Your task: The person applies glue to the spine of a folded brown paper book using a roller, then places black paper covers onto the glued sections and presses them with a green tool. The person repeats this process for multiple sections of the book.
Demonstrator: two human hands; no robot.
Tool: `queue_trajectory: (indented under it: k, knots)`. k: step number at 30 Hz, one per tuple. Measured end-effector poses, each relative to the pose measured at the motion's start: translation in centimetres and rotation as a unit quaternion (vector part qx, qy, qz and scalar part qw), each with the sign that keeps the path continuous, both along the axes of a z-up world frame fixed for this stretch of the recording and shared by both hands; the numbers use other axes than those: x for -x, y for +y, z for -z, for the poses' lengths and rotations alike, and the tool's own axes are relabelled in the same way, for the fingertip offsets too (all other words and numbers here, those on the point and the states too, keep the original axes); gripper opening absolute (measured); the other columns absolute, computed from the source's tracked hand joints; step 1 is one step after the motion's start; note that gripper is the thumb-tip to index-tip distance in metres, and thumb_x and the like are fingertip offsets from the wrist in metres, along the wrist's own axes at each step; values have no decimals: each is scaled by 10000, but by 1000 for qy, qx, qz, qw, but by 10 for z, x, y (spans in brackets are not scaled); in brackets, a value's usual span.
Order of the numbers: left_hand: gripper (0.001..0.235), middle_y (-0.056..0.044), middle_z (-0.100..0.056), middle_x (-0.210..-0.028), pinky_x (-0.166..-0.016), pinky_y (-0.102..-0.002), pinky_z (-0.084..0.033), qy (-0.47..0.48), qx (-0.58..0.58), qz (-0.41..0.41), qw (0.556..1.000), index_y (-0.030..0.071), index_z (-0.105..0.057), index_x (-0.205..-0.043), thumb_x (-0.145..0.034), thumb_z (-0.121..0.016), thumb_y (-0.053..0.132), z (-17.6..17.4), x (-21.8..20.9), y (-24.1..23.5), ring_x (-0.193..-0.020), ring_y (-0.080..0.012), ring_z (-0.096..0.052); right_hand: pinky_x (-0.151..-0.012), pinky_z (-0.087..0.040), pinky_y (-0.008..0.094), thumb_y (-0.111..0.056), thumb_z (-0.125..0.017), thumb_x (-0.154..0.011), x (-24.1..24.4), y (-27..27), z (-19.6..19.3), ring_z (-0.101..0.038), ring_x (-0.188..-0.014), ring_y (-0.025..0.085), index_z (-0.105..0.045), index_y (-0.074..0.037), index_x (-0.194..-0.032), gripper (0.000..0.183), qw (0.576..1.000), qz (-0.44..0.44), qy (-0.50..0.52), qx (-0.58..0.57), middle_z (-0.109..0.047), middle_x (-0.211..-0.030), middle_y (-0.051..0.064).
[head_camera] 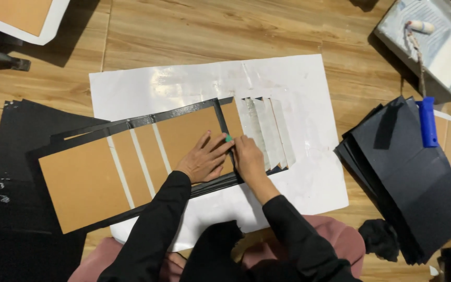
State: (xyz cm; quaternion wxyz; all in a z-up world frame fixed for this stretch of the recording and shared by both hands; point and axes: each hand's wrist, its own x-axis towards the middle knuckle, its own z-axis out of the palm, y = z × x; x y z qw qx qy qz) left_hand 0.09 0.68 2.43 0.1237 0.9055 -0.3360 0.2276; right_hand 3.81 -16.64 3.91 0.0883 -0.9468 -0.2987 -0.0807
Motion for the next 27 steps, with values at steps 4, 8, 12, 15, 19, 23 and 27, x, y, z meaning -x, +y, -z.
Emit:
queue_trajectory:
  k: [4, 8, 12, 15, 19, 23, 27]
  knots:
    - [518, -81, -184, -1459, -1075, -531, -94, 52, -6, -28, 998, 127, -298, -1174, -728, -438, 350, 5, -3, -4, -1335, -293, -195, -599, -442, 279, -164, -563, -807, 29, -11, -4, -513, -698, 208, -494, -119, -883, 112, 999, -11, 26, -17, -422, -729, 17]
    - [716, -23, -232, -1456, -1093, -470, -34, 91, -43, -22, 995, 203, -168, -1433, -747, -320, 344, 0, -2, -2, -1348, -233, -185, -576, -429, 268, -148, -557, -823, 47, -11, -22, -504, -667, 185, -518, -103, -907, 103, 999, -18, 18, -25, -418, -716, 9]
    - [744, -34, -225, -1453, -1086, -488, -52, 106, -57, -25, 992, 188, -165, -1436, -732, -357, 335, 11, -2, -4, -1337, -239, -194, -591, -443, 275, -152, -525, -855, 56, -16, -13, -501, -679, 205, -525, -85, -955, 121, 999, -16, 9, -47, -418, -727, 31]
    - [721, -41, -268, -1430, -1078, -488, -114, 78, -48, -28, 995, 167, -214, -1423, -737, -335, 351, 11, -5, -2, -1308, -236, -257, -597, -450, 281, -167, -509, -870, 56, -17, -15, -502, -682, 214, -535, -79, -971, 136, 997, -25, 24, -69, -419, -723, 36]
    - [703, -43, -298, -1413, -1063, -486, -163, 76, -40, -28, 996, 158, -252, -1408, -742, -342, 367, 9, -3, -3, -1284, -237, -294, -615, -464, 338, -184, -588, -800, 48, -30, -25, -538, -699, 266, -576, -84, -945, 177, 973, 6, 179, -147, -488, -737, 59]
    - [690, -55, -313, -1399, -1060, -487, -177, 82, -41, -28, 995, 149, -272, -1394, -752, -355, 385, 4, -5, -1, -1287, -238, -294, -626, -458, 425, -206, -682, -738, 1, -39, -39, -570, -721, 352, -572, -54, -939, 274, 949, 83, 234, -196, -539, -745, 138]
    - [663, -64, -326, -1381, -1060, -482, -182, 74, -37, -30, 996, 138, -279, -1388, -769, -315, 374, 2, -5, -1, -1275, -237, -307, -704, -466, 436, -123, -649, -773, -59, 8, -55, -578, -816, 392, -527, -5, -1095, 364, 945, 69, 212, -241, -565, -867, 194]
